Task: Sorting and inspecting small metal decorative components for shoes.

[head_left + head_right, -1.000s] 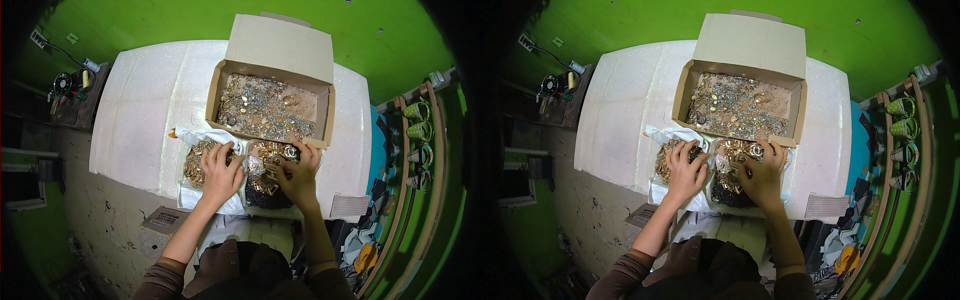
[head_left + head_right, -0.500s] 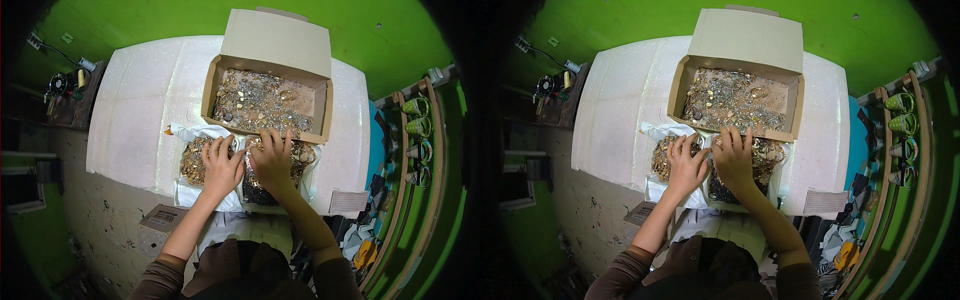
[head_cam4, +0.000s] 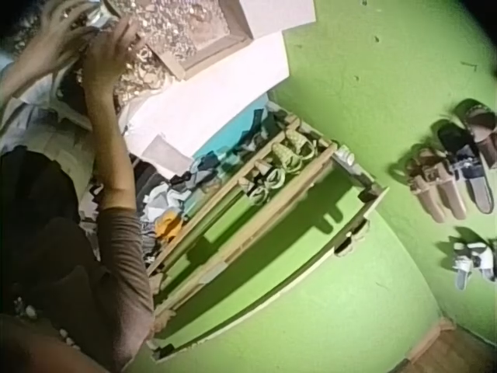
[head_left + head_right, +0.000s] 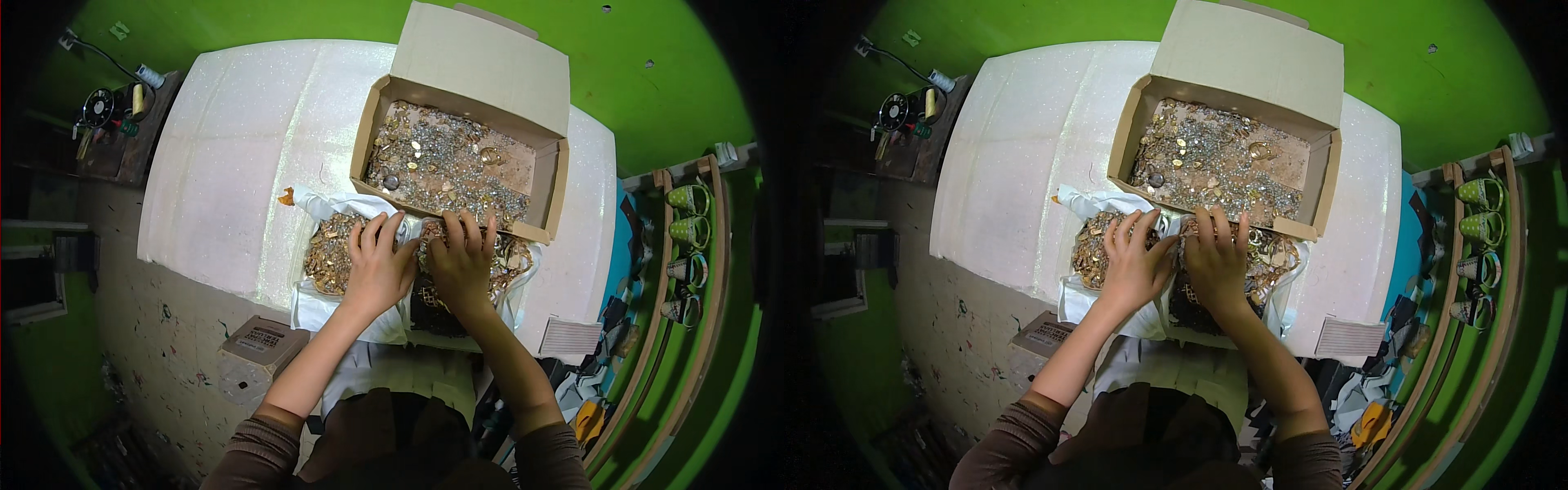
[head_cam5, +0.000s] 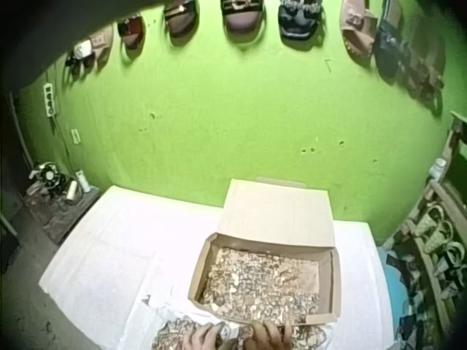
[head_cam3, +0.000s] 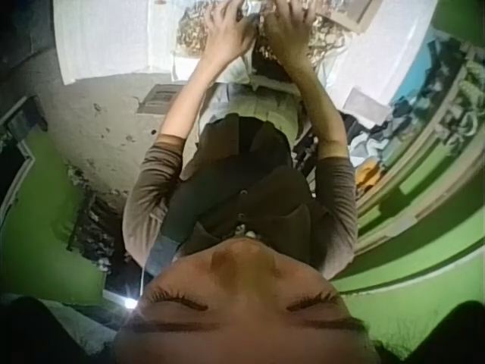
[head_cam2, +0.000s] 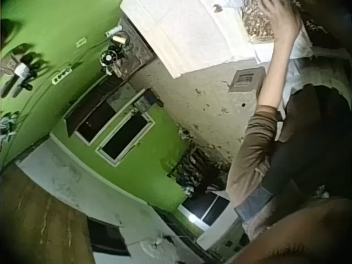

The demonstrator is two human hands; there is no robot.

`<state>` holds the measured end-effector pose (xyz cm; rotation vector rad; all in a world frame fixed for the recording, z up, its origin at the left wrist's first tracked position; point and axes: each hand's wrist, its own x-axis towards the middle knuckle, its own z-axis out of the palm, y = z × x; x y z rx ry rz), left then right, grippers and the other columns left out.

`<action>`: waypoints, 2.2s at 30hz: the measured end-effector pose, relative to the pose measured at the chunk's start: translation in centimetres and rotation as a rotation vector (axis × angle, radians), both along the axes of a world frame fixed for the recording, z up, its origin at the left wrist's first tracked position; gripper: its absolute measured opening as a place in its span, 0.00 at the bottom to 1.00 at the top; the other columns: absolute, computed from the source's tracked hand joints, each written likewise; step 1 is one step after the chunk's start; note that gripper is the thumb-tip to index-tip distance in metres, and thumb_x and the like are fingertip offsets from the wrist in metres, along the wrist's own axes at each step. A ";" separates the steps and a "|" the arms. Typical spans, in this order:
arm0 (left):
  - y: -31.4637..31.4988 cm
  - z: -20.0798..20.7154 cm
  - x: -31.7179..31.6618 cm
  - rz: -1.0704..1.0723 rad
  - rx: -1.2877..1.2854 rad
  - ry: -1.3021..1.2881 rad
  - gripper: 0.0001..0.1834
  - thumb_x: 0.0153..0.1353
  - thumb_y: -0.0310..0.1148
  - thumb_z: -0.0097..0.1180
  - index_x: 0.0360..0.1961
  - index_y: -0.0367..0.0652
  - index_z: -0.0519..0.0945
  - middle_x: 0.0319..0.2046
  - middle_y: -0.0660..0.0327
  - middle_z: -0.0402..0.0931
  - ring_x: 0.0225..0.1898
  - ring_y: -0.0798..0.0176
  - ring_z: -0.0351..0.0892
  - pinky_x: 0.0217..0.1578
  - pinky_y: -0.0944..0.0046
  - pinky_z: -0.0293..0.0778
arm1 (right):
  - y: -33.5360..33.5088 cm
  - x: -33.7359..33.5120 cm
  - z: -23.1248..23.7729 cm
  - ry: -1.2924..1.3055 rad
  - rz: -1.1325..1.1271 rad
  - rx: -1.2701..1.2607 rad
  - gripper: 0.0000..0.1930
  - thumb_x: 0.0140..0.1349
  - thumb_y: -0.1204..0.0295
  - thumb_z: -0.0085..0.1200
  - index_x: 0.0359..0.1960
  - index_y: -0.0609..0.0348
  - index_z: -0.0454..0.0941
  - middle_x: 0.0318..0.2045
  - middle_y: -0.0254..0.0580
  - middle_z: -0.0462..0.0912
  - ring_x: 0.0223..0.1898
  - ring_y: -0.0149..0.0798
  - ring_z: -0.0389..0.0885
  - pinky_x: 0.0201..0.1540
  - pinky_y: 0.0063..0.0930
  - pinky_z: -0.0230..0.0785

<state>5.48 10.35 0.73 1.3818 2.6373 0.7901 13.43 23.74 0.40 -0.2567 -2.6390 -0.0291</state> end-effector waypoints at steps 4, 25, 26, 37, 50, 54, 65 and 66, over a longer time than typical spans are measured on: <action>0.1 0.0 -0.3 -0.001 0.000 0.001 0.17 0.51 0.33 0.58 0.45 0.49 0.81 0.60 0.53 0.59 0.63 0.46 0.51 0.63 0.39 0.42 | 0.0 0.2 0.1 0.005 -0.018 0.008 0.05 0.51 0.71 0.51 0.28 0.57 0.75 0.50 0.42 0.71 0.58 0.44 0.64 0.64 0.57 0.49; 2.6 -0.6 0.4 0.061 -0.103 0.169 0.18 0.51 0.36 0.57 0.46 0.55 0.81 0.54 0.48 0.62 0.61 0.42 0.54 0.61 0.35 0.42 | 2.4 1.1 0.7 0.092 -0.107 -0.039 0.06 0.49 0.71 0.59 0.28 0.55 0.75 0.47 0.39 0.72 0.57 0.46 0.65 0.63 0.58 0.49; 2.6 -0.6 0.5 0.059 -0.101 0.173 0.18 0.51 0.36 0.57 0.46 0.55 0.81 0.54 0.48 0.62 0.61 0.42 0.54 0.61 0.35 0.42 | 2.4 1.2 0.7 0.100 -0.106 -0.043 0.06 0.50 0.71 0.59 0.28 0.55 0.75 0.47 0.39 0.72 0.57 0.46 0.65 0.63 0.58 0.49; 3.4 0.0 1.0 0.105 -0.102 0.185 0.12 0.51 0.35 0.59 0.38 0.50 0.82 0.52 0.49 0.64 0.61 0.44 0.54 0.61 0.35 0.43 | 3.0 2.9 1.0 0.127 -0.110 -0.133 0.05 0.49 0.72 0.58 0.26 0.55 0.76 0.49 0.42 0.72 0.55 0.48 0.66 0.61 0.61 0.50; 2.7 0.2 1.5 0.111 -0.102 0.155 0.08 0.49 0.32 0.60 0.33 0.48 0.83 0.50 0.49 0.65 0.60 0.43 0.56 0.60 0.37 0.44 | 3.9 4.1 1.5 0.068 -0.080 -0.237 0.09 0.50 0.71 0.58 0.35 0.55 0.80 0.51 0.46 0.68 0.58 0.50 0.61 0.62 0.58 0.50; 2.9 0.2 1.6 0.151 -0.086 0.204 0.08 0.49 0.31 0.60 0.33 0.48 0.83 0.49 0.50 0.65 0.60 0.44 0.56 0.60 0.37 0.45 | 4.3 4.5 2.1 0.058 -0.060 -0.272 0.10 0.50 0.71 0.57 0.36 0.54 0.80 0.51 0.46 0.68 0.58 0.50 0.61 0.63 0.57 0.48; 3.8 -0.4 1.4 0.134 -0.201 0.331 0.06 0.49 0.33 0.60 0.30 0.53 0.84 0.53 0.53 0.65 0.61 0.45 0.56 0.61 0.36 0.44 | 4.9 6.1 2.3 0.057 -0.035 -0.362 0.10 0.49 0.73 0.58 0.36 0.55 0.80 0.50 0.46 0.69 0.58 0.52 0.60 0.63 0.60 0.46; 3.8 -0.3 1.5 0.133 -0.200 0.333 0.06 0.49 0.33 0.60 0.30 0.53 0.84 0.53 0.53 0.65 0.61 0.45 0.56 0.61 0.36 0.44 | 4.9 6.1 2.2 0.062 -0.031 -0.360 0.10 0.49 0.73 0.58 0.36 0.55 0.80 0.50 0.47 0.69 0.57 0.52 0.60 0.63 0.60 0.45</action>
